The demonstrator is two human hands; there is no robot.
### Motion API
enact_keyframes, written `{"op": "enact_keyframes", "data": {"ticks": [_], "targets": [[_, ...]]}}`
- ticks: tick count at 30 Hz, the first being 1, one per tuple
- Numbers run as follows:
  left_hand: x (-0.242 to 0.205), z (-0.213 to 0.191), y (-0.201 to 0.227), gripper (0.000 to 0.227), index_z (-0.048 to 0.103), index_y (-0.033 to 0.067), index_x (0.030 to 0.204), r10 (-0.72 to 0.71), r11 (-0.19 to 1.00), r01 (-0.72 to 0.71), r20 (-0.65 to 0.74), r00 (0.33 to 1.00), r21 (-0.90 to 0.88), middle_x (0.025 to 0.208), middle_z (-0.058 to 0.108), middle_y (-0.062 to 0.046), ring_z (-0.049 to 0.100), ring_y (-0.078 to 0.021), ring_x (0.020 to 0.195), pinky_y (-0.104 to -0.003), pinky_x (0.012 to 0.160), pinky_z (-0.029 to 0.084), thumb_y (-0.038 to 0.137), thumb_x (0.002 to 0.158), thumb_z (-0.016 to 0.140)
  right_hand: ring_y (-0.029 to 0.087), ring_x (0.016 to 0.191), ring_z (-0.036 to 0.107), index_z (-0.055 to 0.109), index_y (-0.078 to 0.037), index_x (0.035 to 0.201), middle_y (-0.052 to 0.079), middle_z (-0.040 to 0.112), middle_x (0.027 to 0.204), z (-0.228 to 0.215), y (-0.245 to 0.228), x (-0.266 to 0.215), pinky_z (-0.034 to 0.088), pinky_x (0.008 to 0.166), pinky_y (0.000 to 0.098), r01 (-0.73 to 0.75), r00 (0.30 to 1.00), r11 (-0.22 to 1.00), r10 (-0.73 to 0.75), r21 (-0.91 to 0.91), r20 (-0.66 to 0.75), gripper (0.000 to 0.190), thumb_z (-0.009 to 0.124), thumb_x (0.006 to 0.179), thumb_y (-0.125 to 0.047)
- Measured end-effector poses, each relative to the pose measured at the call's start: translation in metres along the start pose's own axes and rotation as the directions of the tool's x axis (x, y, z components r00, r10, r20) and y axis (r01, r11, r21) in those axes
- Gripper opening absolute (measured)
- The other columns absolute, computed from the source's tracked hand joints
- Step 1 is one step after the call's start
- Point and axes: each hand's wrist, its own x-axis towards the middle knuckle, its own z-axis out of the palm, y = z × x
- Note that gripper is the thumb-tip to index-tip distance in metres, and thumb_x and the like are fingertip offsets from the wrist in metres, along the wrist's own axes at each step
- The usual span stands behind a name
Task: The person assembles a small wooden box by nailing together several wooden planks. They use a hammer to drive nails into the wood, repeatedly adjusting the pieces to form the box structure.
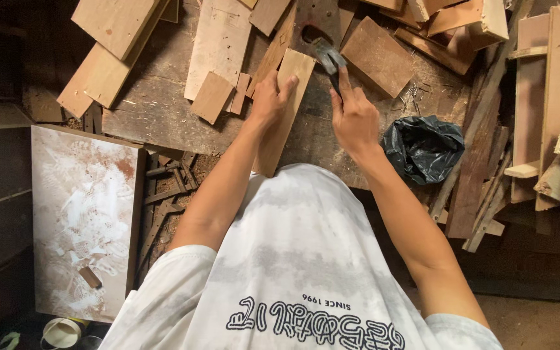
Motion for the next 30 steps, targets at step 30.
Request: {"op": "enact_keyframes", "data": {"ticks": [30], "targets": [[-0.001,0.003,-0.008,0.057,0.056,-0.0026,0.081,-0.055,0.996,0.054,0.015,0.998,0.068,0.062,0.055,-0.016,0.050,-0.0211,0.056,-0.041,0.055,0.044,0.051,0.097,0.068,0.034,0.072,0.066,0.032,-0.013,0.164,0.019,0.067,0.087,0.002,0.010,-0.004,0.054,0.066,0.0460,-0.108,0.994,0.987,0.110,0.116,-0.012,0.058,0.058,0.114,-0.026]]}}
